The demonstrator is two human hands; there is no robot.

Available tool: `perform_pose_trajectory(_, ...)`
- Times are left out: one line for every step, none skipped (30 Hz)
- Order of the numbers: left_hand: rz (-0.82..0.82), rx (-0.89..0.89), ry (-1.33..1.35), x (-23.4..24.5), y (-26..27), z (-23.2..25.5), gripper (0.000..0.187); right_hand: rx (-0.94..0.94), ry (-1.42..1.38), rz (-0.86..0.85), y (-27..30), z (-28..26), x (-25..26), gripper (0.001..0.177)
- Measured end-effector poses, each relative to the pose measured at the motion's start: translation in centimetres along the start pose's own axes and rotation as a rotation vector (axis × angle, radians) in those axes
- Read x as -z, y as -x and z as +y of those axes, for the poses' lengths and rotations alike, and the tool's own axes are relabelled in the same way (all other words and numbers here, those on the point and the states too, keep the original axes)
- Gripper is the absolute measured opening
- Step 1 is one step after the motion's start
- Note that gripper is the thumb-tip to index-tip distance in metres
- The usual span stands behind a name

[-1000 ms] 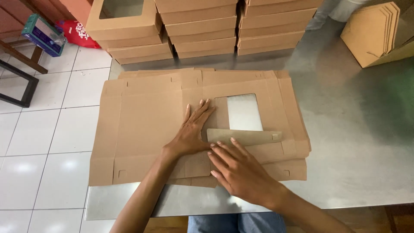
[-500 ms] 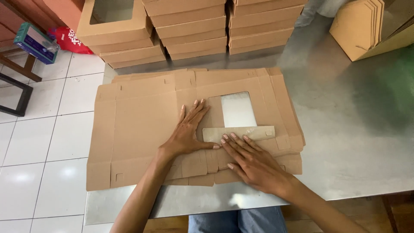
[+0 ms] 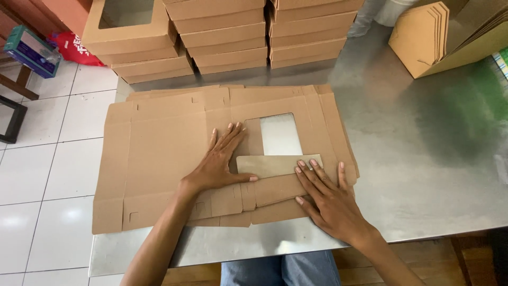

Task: The person assembles flat cardboard boxes with clear plastic windows. They fold the cardboard along pre-scored lines, insert the plastic window into the designated slot, and fold the side flaps to form the box structure. The person repeats this process for multiple boxes on a metal table.

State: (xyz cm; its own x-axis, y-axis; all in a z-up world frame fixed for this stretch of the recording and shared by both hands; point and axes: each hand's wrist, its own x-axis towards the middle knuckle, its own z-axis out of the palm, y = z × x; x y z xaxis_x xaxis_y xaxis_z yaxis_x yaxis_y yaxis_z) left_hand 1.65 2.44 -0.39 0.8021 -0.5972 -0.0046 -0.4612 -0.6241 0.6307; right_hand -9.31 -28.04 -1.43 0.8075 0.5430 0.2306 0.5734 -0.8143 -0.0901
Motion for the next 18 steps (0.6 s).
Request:
perform_pose_trajectory(-0.012, -0.008, -0.004, 0.2, 0.0, 0.3, 0.111, -0.018, -0.026, 0.019, 0.0, -0.1, -0.1, 0.065)
perform_pose_trajectory(-0.012, -0.009, -0.007, 0.2, 0.2, 0.5, 0.111, -0.018, -0.026, 0.022, 0.1, -0.5, -0.2, 0.065)
perform_pose_trajectory(0.012, -0.078, 0.011, 0.2, 0.3, 0.8, 0.093, -0.048, -0.033, 0.054, 0.1, -0.8, -0.1, 0.064)
perform_pose_trajectory(0.035, -0.147, 0.028, 0.2, 0.4, 1.0, 0.075, -0.077, -0.04, 0.087, 0.1, -1.2, -0.1, 0.062)
perform_pose_trajectory(0.04, -0.151, 0.031, 0.2, 0.3, 1.4, 0.075, -0.075, -0.033, 0.086, 0.1, -1.6, 0.0, 0.062)
perform_pose_trajectory(0.06, -0.217, 0.067, 0.2, 0.2, 1.8, 0.056, -0.094, -0.047, 0.121, 0.0, -2.1, 0.1, 0.057)
perform_pose_trajectory(0.08, -0.273, 0.107, 0.0, 0.6, 2.2, 0.037, -0.109, -0.067, 0.149, 0.1, -2.7, 0.2, 0.053)
perform_pose_trajectory(0.085, -0.269, 0.114, 0.1, 0.7, 2.7, 0.037, -0.104, -0.066, 0.141, 0.1, -2.8, 0.6, 0.053)
perform_pose_trajectory(0.092, -0.36, 0.158, 0.3, 0.7, 3.1, 0.026, -0.115, -0.1, 0.195, 0.0, -2.9, 0.9, 0.048)
perform_pose_trajectory(0.1, -0.451, 0.201, 0.6, 0.8, 3.5, 0.017, -0.127, -0.134, 0.249, -0.1, -3.0, 1.2, 0.042)
perform_pose_trajectory(0.104, -0.443, 0.206, 0.8, 1.1, 3.5, 0.017, -0.122, -0.137, 0.241, -0.5, -2.7, 1.9, 0.042)
perform_pose_trajectory(0.061, -0.394, 0.223, 1.1, 1.4, 3.5, 0.015, -0.104, -0.191, 0.342, -1.0, -2.3, 2.6, 0.033)
perform_pose_trajectory(0.018, -0.349, 0.241, 1.3, 1.6, 3.5, 0.013, -0.088, -0.24, 0.444, -1.5, -1.9, 3.3, 0.025)
perform_pose_trajectory(0.023, -0.346, 0.247, 1.8, 1.7, 3.7, 0.013, -0.083, -0.24, 0.437, -2.1, -1.3, 3.6, 0.025)
perform_pose_trajectory(-0.06, -0.282, 0.271, 2.2, 1.9, 3.9, 0.013, -0.052, -0.209, 0.465, -2.6, -0.8, 3.9, 0.02)
perform_pose_trajectory(-0.144, -0.219, 0.296, 2.5, 2.1, 4.1, 0.013, -0.02, -0.178, 0.493, -3.2, -0.2, 4.2, 0.017)
perform_pose_trajectory(-0.136, -0.217, 0.298, 3.0, 2.3, 4.8, 0.013, -0.013, -0.177, 0.49, -3.7, 0.4, 3.9, 0.017)
perform_pose_trajectory(-0.146, -0.234, 0.34, 3.5, 2.5, 5.6, 0.017, -0.051, -0.216, 0.365, -4.3, 1.0, 3.7, 0.018)
